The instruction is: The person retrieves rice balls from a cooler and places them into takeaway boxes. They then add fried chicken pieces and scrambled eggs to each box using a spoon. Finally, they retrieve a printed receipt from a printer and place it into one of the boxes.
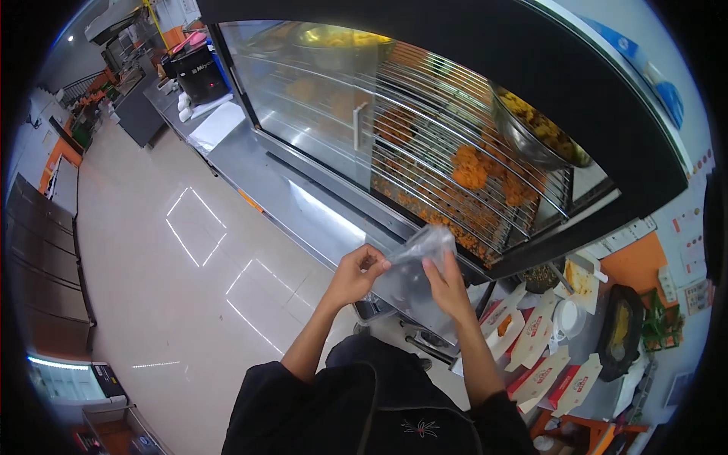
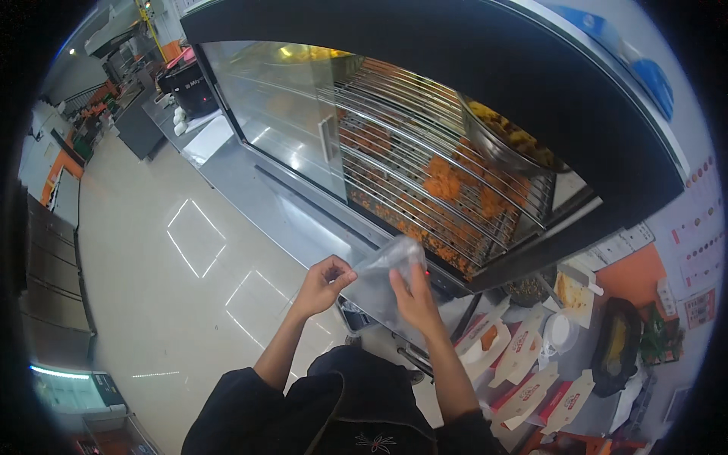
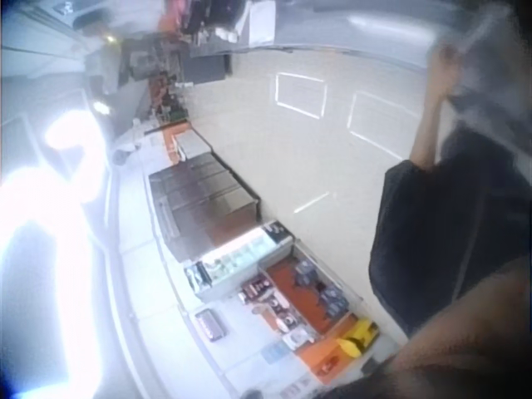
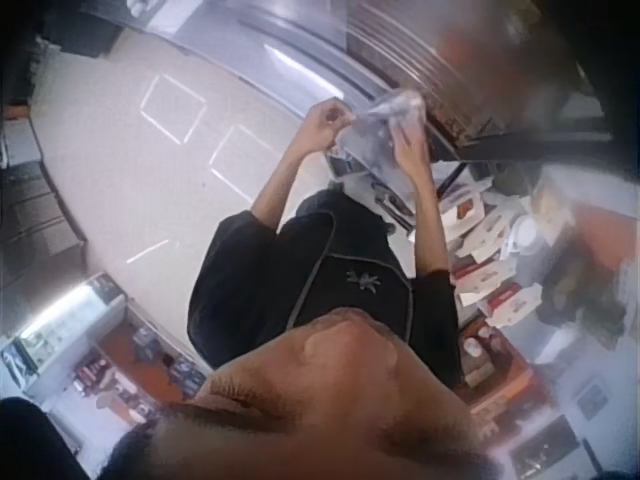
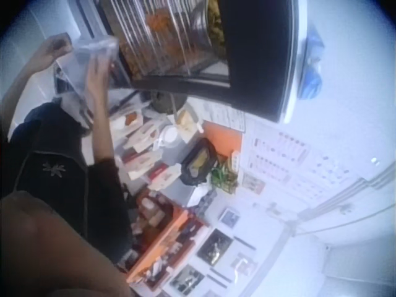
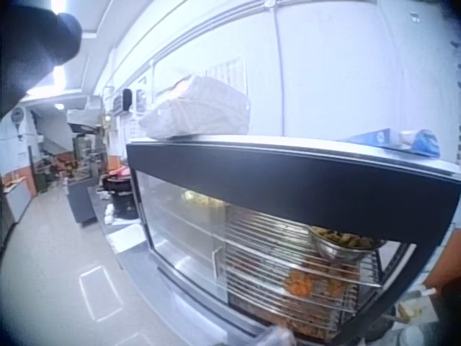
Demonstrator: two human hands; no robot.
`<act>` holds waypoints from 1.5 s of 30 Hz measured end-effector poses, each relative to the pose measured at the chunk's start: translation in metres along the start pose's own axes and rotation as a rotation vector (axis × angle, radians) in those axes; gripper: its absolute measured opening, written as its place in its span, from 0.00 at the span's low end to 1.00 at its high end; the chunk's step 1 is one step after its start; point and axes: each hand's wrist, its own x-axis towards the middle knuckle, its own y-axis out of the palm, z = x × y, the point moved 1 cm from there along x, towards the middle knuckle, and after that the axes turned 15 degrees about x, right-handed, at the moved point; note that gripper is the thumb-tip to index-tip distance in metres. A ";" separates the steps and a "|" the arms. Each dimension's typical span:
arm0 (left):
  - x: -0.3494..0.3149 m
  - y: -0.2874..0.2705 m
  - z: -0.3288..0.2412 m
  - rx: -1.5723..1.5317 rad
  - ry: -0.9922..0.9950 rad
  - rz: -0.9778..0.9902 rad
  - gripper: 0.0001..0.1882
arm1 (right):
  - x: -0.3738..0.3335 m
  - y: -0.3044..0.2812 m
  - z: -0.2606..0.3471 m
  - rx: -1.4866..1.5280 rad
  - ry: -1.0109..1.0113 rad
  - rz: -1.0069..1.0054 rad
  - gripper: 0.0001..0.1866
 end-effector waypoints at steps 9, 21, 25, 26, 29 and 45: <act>-0.029 -0.018 0.089 -0.025 -0.204 -0.126 0.11 | 0.207 0.028 0.011 -0.648 0.206 0.287 0.23; -0.166 -0.026 0.212 -0.031 -0.626 -0.320 0.10 | 0.365 0.055 -0.029 -0.880 0.039 0.136 0.24; -0.177 -0.012 0.231 -0.119 -0.752 -0.368 0.11 | 0.349 0.062 -0.031 -0.767 0.180 0.216 0.24; -0.180 -0.009 0.229 -0.152 -0.775 -0.394 0.10 | 0.337 0.058 -0.031 -0.754 0.215 0.213 0.24; -0.182 0.000 0.233 -0.221 -0.796 -0.406 0.09 | 0.279 0.034 -0.016 -0.833 0.218 0.066 0.24; -0.242 0.020 0.271 -0.144 -0.895 -0.447 0.09 | 0.347 0.162 0.017 -0.753 -0.574 0.489 0.24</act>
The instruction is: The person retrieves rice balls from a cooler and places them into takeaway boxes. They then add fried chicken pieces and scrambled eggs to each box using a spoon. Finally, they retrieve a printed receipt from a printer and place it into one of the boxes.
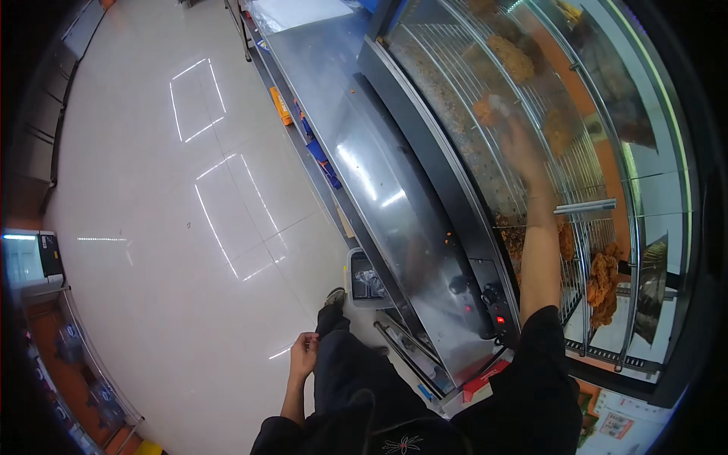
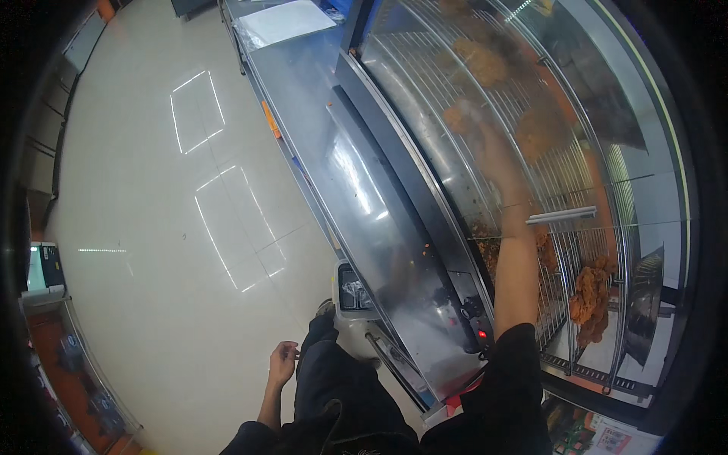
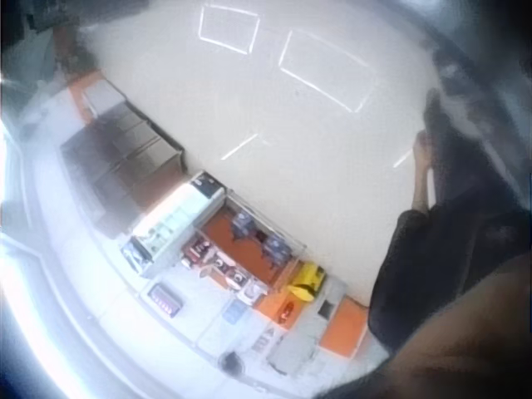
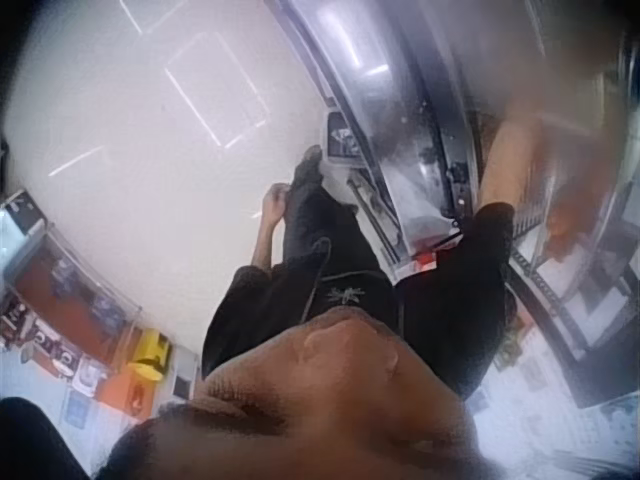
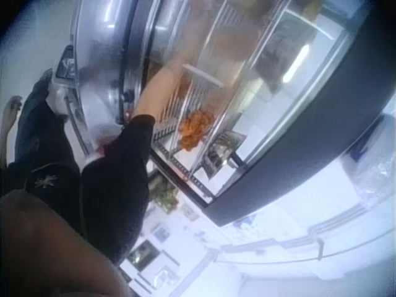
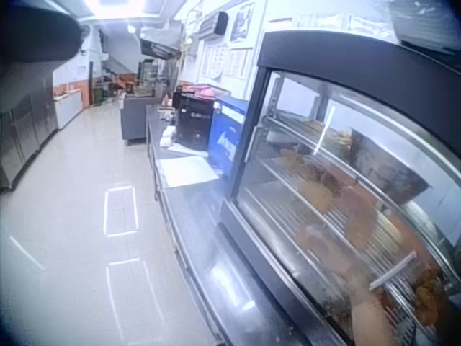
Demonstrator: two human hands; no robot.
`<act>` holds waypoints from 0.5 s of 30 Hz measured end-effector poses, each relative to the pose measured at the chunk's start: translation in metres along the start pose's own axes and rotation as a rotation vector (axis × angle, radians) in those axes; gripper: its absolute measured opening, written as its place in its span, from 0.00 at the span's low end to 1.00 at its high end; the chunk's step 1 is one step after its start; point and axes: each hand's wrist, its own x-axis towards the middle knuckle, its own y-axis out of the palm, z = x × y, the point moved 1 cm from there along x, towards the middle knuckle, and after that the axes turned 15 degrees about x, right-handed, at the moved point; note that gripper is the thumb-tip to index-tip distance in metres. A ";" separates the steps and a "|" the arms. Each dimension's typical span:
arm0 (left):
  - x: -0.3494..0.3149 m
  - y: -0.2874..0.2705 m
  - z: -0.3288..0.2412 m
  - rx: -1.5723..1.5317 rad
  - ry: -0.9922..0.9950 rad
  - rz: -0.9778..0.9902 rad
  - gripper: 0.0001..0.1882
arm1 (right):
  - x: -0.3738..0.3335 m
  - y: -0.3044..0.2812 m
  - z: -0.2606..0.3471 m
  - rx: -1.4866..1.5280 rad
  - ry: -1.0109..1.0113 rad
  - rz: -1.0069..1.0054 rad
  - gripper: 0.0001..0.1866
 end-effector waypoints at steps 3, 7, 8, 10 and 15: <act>-0.002 0.001 0.009 0.025 0.016 0.000 0.09 | -0.006 -0.001 -0.016 0.068 0.141 -0.043 0.24; 0.000 0.003 0.000 0.052 -0.034 0.021 0.09 | -0.037 -0.010 -0.032 0.004 0.286 -0.070 0.23; -0.001 0.003 -0.003 0.054 -0.032 0.015 0.09 | -0.048 -0.011 -0.032 -0.018 0.309 -0.072 0.23; -0.001 0.003 -0.010 0.061 -0.022 0.015 0.09 | -0.068 -0.015 -0.031 -0.074 0.364 -0.082 0.23; 0.005 0.004 -0.013 0.134 0.066 0.059 0.09 | -0.101 -0.018 -0.062 -0.197 0.475 -0.149 0.23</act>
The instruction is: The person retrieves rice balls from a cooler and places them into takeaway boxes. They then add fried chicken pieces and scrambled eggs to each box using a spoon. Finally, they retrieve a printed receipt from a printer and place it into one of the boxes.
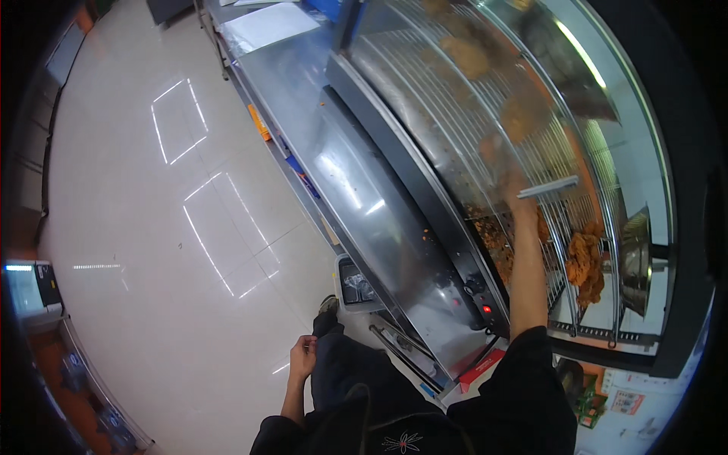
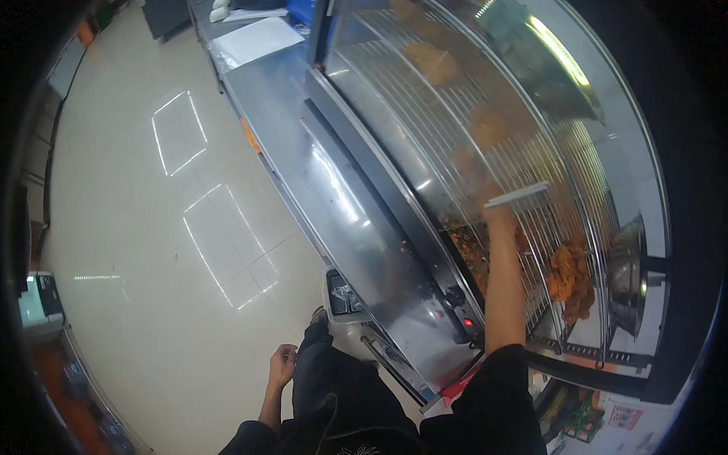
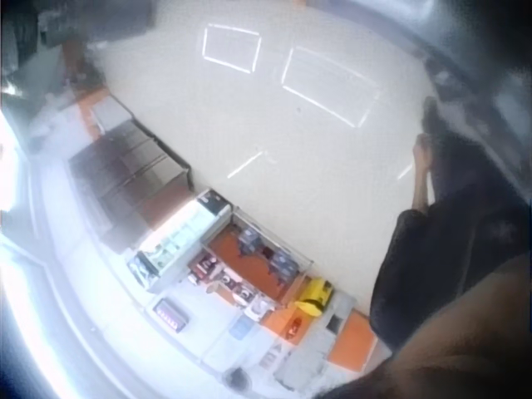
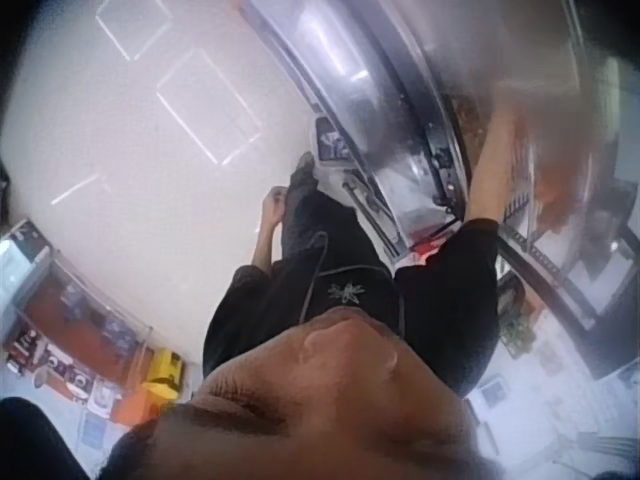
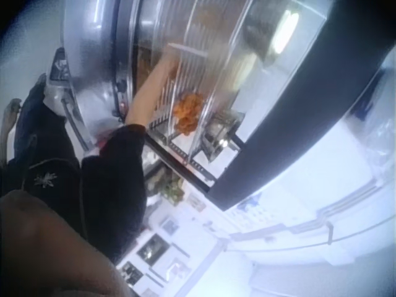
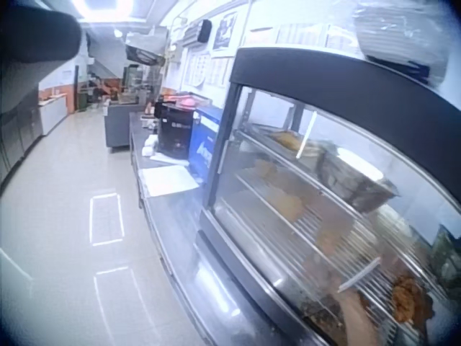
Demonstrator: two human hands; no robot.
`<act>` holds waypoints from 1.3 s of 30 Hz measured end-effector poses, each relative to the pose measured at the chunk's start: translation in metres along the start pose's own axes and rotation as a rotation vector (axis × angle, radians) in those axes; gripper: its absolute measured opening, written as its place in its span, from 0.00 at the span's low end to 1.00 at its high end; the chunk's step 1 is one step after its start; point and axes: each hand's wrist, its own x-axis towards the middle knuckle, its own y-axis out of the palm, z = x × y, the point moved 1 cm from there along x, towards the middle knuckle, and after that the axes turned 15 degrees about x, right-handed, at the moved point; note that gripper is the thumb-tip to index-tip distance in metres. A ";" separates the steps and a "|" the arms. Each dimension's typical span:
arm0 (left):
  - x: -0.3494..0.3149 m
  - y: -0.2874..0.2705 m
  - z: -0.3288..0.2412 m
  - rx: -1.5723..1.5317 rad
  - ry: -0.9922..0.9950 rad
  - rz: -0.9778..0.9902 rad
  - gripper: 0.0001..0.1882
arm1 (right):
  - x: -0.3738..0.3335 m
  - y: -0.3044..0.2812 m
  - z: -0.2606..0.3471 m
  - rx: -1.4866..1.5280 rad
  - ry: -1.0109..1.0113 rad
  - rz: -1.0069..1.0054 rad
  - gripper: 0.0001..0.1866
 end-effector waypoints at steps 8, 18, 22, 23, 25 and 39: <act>0.027 -0.021 -0.131 -0.044 0.356 0.000 0.10 | -0.095 -0.011 0.017 0.050 -0.058 -0.124 0.10; 0.056 0.007 -0.490 0.019 1.293 -0.224 0.27 | -0.299 -0.046 0.053 0.464 0.011 -0.299 0.21; 0.047 0.025 -0.482 -0.118 1.233 -0.133 0.28 | -0.403 -0.063 0.035 0.631 0.291 -0.370 0.20; 0.035 0.029 -0.481 -0.123 1.162 -0.083 0.27 | -0.432 -0.064 0.032 0.643 0.359 -0.401 0.20; 0.027 0.037 -0.475 -0.095 1.248 -0.042 0.25 | -0.473 -0.074 0.033 0.798 0.470 -0.503 0.21; -0.091 0.154 -0.445 0.073 1.475 0.050 0.25 | -0.665 -0.133 0.011 1.364 0.785 -1.004 0.15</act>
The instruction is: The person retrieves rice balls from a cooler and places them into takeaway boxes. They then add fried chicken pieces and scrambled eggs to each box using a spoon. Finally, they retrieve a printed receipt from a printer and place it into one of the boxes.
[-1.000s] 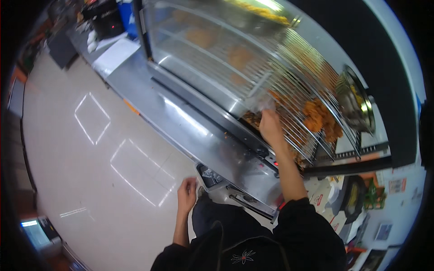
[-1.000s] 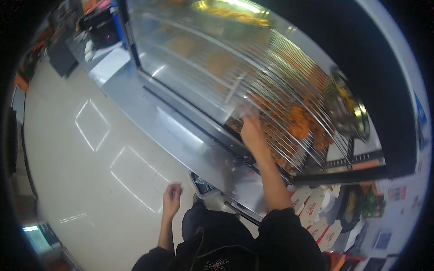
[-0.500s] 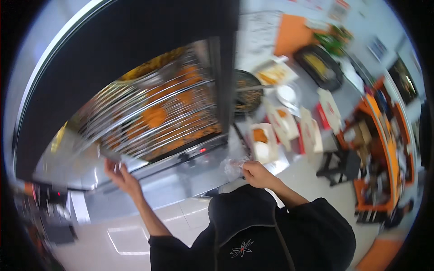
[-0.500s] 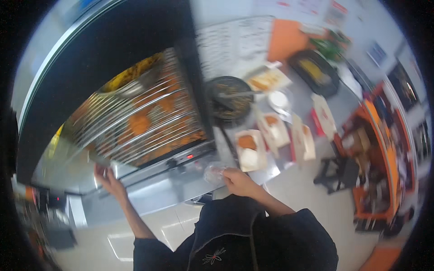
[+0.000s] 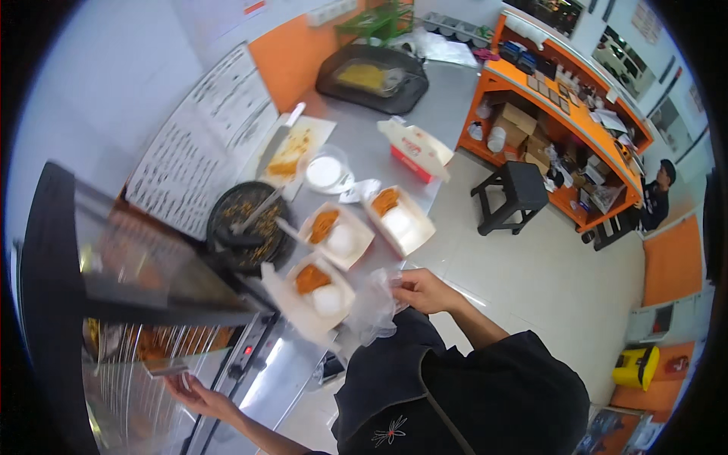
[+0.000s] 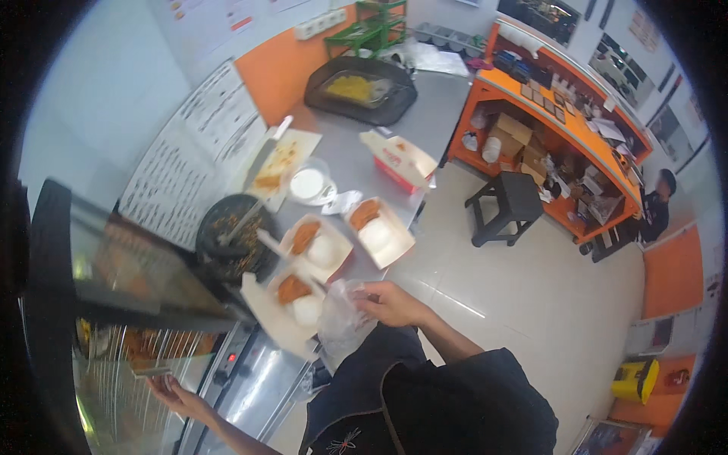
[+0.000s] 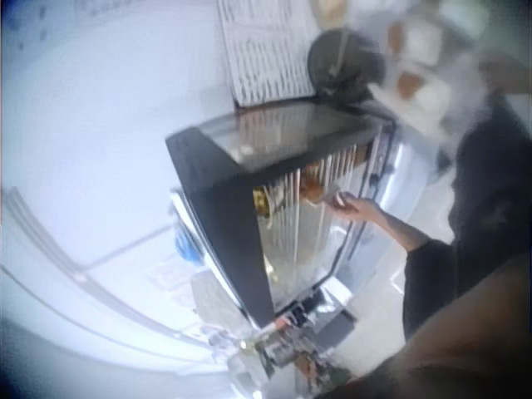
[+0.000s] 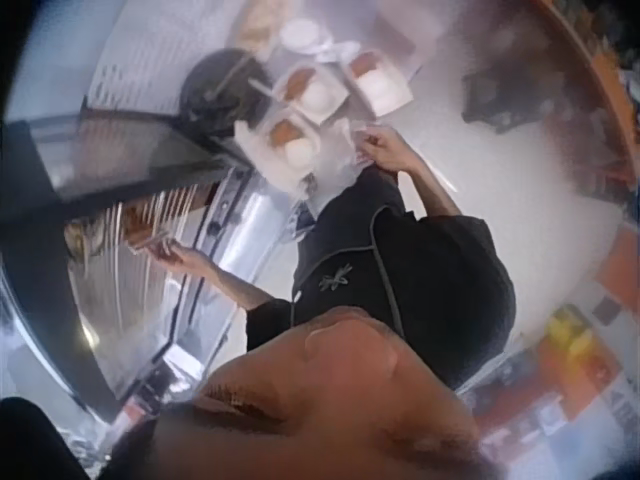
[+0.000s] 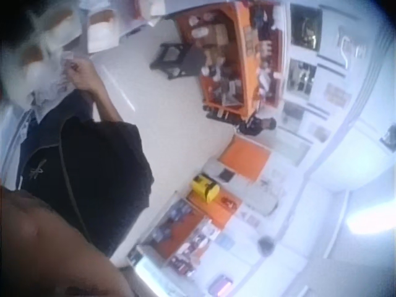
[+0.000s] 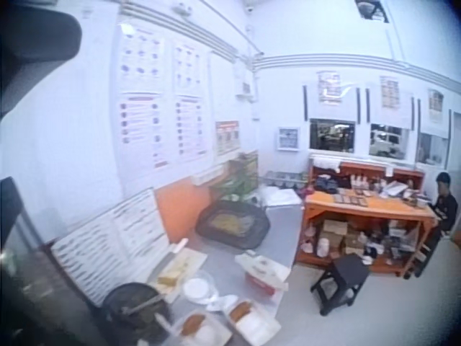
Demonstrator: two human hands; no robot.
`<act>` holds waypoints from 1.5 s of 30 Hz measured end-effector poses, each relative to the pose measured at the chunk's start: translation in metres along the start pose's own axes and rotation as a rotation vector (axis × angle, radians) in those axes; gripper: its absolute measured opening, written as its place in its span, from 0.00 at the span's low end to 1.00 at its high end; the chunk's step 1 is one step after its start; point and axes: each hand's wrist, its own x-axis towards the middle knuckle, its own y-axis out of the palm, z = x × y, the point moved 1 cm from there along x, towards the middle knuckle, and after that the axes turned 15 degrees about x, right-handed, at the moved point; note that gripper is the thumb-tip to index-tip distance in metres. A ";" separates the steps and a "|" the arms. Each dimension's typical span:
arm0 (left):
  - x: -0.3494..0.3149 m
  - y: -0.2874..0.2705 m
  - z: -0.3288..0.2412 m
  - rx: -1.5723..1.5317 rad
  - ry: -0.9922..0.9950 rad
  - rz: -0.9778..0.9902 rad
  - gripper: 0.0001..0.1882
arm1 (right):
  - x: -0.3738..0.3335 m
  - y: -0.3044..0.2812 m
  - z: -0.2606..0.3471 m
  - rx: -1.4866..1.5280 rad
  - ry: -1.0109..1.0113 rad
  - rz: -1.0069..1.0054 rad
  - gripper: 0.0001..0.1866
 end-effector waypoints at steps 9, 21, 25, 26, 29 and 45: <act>-0.008 0.049 -0.052 0.176 -0.166 -0.138 0.24 | 0.035 -0.108 0.068 -0.180 -0.088 0.088 0.15; -0.099 0.120 -0.269 0.049 0.130 0.042 0.15 | 0.073 -0.162 0.084 0.483 -0.030 0.009 0.20; -0.153 0.231 -0.380 0.103 0.794 0.881 0.19 | 0.093 -0.162 0.094 0.845 0.165 0.194 0.24; -0.160 0.251 -0.376 0.138 0.827 0.892 0.19 | 0.097 -0.165 0.100 0.945 0.245 0.282 0.25; -0.139 0.289 -0.362 0.094 0.863 0.742 0.16 | 0.112 -0.194 0.132 0.837 0.371 0.384 0.27; -0.045 0.588 -0.274 0.661 0.224 0.623 0.09 | 0.262 -0.485 0.190 0.221 0.292 -0.037 0.19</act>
